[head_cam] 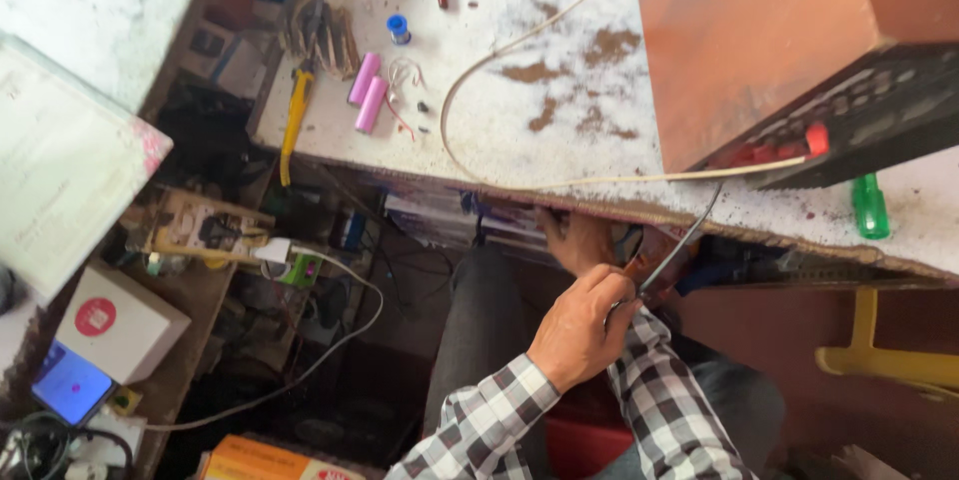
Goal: The person uses a screwdriver to repeatedly tighten and loosen screws on the back panel of a wooden-cased electronic device. The person also uses pliers to strip the end of a wire and picks up screws from the workbench.
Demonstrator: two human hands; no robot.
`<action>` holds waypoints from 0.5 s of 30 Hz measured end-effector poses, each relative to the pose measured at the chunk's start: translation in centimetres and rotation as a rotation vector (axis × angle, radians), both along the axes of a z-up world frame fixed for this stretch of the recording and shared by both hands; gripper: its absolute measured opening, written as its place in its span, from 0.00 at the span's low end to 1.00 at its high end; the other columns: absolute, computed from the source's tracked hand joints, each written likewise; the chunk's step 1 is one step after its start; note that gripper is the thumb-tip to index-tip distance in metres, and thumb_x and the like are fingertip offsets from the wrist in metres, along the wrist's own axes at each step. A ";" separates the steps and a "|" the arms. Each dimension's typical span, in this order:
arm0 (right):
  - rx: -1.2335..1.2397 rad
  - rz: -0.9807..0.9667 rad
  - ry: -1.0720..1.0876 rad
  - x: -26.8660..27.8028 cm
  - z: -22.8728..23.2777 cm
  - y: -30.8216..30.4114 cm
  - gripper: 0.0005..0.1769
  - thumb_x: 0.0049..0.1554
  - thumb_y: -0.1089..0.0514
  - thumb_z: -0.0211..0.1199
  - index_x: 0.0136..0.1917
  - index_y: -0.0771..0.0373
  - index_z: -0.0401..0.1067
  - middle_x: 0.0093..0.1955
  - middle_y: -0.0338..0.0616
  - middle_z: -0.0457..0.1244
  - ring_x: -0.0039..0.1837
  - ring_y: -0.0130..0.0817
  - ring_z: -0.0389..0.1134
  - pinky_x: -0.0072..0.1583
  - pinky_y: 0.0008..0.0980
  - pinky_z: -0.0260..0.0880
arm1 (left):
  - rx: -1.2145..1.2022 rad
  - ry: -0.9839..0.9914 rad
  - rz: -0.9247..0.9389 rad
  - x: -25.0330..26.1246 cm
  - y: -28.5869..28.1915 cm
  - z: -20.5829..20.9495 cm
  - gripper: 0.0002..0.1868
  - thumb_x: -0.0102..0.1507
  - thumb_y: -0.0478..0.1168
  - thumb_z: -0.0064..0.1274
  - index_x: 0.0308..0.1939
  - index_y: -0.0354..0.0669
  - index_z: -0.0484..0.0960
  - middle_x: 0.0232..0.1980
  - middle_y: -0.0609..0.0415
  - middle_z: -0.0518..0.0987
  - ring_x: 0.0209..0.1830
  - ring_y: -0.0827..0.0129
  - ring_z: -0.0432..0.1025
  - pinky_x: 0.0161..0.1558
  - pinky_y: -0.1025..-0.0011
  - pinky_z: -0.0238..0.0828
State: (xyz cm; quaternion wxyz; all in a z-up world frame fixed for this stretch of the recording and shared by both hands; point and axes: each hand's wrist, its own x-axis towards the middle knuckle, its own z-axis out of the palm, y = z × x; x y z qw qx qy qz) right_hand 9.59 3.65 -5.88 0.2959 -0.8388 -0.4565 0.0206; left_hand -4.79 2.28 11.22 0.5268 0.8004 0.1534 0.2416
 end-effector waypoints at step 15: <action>0.119 0.102 -0.017 -2.0 2.4 0.7 0.13 0.58 0.49 0.68 0.51 0.60 0.79 0.50 0.53 0.70 0.53 0.56 0.70 0.54 0.49 0.70 | -0.104 -0.018 0.032 -0.1 -0.6 0.8 0.06 0.65 0.32 0.55 0.41 0.37 0.73 0.42 0.46 0.74 0.40 0.49 0.73 0.41 0.59 0.71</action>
